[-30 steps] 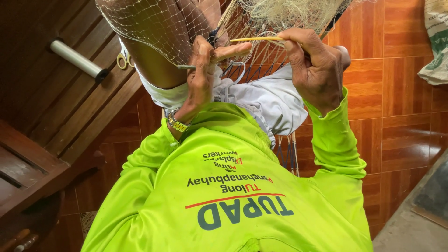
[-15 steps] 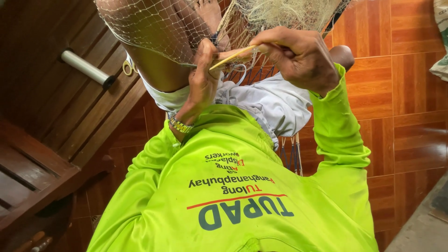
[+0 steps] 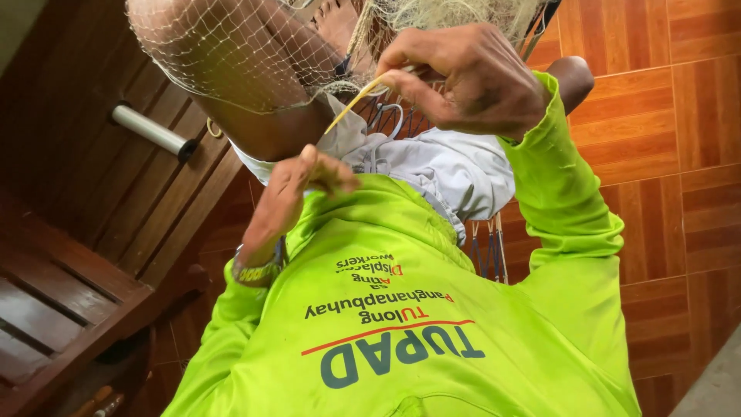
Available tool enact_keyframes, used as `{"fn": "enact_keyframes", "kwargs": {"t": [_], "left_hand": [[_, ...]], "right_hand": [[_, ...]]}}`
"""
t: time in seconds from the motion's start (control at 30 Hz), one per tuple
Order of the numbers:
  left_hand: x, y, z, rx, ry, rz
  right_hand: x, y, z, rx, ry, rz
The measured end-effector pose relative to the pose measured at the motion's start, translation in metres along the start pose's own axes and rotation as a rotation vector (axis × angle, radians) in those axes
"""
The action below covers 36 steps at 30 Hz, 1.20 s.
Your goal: A person is weaving or repairing a fishing net using a wooden shuttle and manual knotting techniques.
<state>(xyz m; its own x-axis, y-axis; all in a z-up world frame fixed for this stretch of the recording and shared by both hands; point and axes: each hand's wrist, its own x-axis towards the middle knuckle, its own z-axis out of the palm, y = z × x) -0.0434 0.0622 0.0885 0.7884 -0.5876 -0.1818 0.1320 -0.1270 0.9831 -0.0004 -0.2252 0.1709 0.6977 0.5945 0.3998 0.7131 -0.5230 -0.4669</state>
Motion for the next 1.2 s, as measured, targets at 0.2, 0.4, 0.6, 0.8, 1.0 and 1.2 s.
{"fn": "enact_keyframes", "kwargs": {"t": [0.2,0.4,0.6,0.8,1.0,1.2], "left_hand": [[-0.003,0.04,-0.001,0.735,0.469,0.579],[0.038,0.054,0.017,1.099,0.615,0.452],[0.039,0.069,0.024,0.692,0.312,0.427],[0.047,0.057,0.022,0.554,0.364,0.46],[0.046,0.054,0.018,0.436,0.412,0.446],[0.05,0.044,0.016,0.37,0.412,0.507]], "right_hand": [[0.011,-0.001,0.003,-0.039,-0.088,0.01],[0.02,-0.009,0.01,0.011,-0.087,-0.019],[0.017,-0.001,0.011,0.23,-0.113,0.018],[0.004,-0.009,0.016,0.518,0.008,0.192],[-0.021,-0.013,0.031,0.403,0.291,0.301],[-0.048,-0.024,0.04,0.395,0.497,0.428]]}}
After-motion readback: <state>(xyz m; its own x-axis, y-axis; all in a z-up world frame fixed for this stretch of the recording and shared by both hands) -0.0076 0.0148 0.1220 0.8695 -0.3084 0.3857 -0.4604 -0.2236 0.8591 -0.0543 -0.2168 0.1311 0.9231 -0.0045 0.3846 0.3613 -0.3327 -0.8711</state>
